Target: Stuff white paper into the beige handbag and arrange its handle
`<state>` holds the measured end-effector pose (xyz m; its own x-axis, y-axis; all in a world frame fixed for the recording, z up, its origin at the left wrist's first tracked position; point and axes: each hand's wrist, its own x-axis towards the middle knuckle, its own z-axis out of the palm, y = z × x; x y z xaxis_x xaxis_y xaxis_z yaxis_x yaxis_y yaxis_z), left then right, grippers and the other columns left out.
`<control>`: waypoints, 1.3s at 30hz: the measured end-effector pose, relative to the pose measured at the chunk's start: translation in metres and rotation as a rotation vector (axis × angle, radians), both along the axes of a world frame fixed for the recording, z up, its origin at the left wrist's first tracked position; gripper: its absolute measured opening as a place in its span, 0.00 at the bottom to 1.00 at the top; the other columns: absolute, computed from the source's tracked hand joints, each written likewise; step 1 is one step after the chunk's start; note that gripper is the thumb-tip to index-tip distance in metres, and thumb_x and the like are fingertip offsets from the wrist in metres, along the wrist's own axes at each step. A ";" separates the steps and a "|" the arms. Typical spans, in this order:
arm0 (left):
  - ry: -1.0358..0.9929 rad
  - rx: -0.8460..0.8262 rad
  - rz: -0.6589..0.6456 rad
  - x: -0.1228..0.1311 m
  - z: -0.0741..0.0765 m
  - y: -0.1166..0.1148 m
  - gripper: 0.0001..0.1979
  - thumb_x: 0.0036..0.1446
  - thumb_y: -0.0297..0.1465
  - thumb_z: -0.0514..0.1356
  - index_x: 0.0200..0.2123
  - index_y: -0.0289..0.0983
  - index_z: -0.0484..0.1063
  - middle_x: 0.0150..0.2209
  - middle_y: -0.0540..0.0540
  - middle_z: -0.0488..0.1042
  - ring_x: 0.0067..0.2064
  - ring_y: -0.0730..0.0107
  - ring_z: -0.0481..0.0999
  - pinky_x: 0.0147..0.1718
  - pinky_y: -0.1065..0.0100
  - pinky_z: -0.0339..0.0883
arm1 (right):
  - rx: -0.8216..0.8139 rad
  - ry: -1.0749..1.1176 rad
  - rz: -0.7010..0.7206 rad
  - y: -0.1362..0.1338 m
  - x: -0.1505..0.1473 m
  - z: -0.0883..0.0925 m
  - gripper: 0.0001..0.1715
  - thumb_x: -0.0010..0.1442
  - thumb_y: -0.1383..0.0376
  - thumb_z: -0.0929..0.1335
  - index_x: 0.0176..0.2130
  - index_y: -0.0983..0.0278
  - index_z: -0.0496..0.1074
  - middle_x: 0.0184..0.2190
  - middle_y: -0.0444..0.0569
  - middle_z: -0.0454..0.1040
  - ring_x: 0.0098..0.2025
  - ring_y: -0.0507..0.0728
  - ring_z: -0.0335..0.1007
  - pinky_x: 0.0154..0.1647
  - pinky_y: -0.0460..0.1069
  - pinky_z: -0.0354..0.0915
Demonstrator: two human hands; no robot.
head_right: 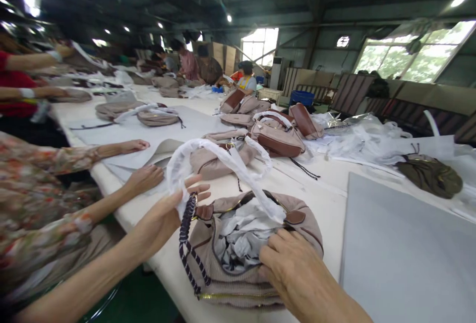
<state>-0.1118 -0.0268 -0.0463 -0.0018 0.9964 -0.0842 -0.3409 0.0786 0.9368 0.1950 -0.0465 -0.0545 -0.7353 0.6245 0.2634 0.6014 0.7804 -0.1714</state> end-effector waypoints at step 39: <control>0.214 0.091 0.091 0.014 0.059 0.044 0.18 0.48 0.41 0.71 0.42 0.48 0.71 0.31 0.52 0.79 0.29 0.72 0.79 0.25 0.77 0.73 | 0.218 0.390 -0.624 -0.001 0.002 0.009 0.11 0.68 0.61 0.67 0.33 0.62 0.67 0.35 0.47 0.71 0.38 0.58 0.67 0.38 0.51 0.61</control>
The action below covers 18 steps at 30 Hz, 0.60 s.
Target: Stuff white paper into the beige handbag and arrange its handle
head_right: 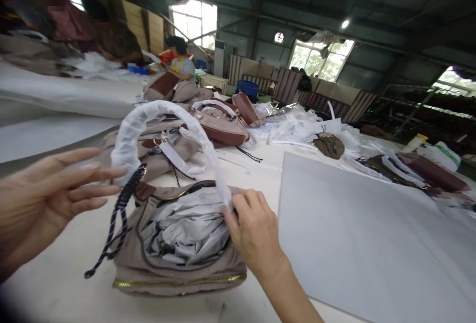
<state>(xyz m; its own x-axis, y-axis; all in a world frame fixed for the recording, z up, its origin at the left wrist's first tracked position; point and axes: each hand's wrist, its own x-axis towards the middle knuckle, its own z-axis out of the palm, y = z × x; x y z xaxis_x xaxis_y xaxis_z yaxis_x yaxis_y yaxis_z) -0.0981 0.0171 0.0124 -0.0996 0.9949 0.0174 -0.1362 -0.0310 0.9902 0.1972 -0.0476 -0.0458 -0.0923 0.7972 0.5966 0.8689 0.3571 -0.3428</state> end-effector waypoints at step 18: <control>0.935 0.426 -0.874 0.143 -0.029 0.016 0.12 0.58 0.35 0.56 0.35 0.38 0.79 0.36 0.47 0.81 0.39 0.63 0.77 0.37 0.69 0.61 | -0.150 1.358 -0.048 0.006 0.026 0.002 0.24 0.50 0.48 0.77 0.32 0.64 0.74 0.28 0.45 0.75 0.29 0.54 0.73 0.26 0.46 0.69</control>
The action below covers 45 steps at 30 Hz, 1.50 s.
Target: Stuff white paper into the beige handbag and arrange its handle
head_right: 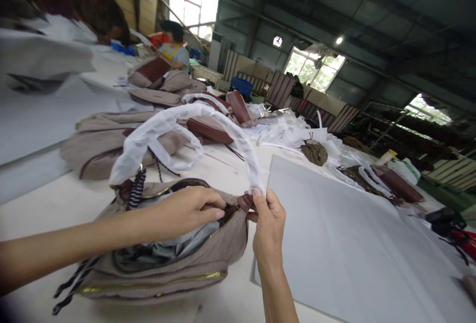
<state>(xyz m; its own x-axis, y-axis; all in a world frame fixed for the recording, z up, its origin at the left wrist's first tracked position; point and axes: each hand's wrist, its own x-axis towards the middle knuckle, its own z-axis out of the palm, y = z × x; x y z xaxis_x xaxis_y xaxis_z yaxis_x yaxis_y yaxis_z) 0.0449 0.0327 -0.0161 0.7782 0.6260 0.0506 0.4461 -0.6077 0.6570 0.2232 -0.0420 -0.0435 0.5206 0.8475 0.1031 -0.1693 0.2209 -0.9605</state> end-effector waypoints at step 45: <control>0.438 0.179 -0.089 0.030 0.005 -0.009 0.05 0.54 0.26 0.57 0.33 0.40 0.72 0.31 0.47 0.79 0.34 0.59 0.79 0.29 0.66 0.62 | 0.250 0.219 -0.422 -0.029 0.028 -0.018 0.20 0.50 0.54 0.78 0.31 0.65 0.72 0.27 0.43 0.76 0.28 0.51 0.72 0.30 0.45 0.72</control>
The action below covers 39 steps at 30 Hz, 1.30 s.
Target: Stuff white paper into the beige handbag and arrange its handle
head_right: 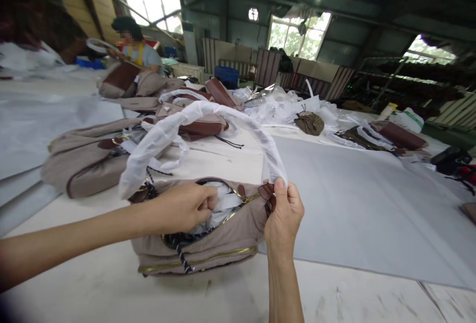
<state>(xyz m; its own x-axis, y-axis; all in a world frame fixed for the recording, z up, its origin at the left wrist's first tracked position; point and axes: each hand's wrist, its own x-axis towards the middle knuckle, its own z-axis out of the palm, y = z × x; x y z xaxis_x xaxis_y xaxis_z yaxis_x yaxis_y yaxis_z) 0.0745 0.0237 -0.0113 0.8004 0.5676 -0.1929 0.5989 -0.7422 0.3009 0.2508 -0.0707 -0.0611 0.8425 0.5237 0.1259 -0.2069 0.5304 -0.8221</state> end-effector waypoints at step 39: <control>-0.018 -0.023 -0.038 -0.008 0.003 -0.029 0.12 0.69 0.30 0.50 0.37 0.33 0.71 0.33 0.42 0.77 0.34 0.63 0.76 0.35 0.64 0.66 | -0.531 -0.519 -0.283 0.009 -0.003 -0.025 0.29 0.59 0.42 0.66 0.24 0.62 0.66 0.19 0.40 0.62 0.27 0.53 0.56 0.29 0.47 0.55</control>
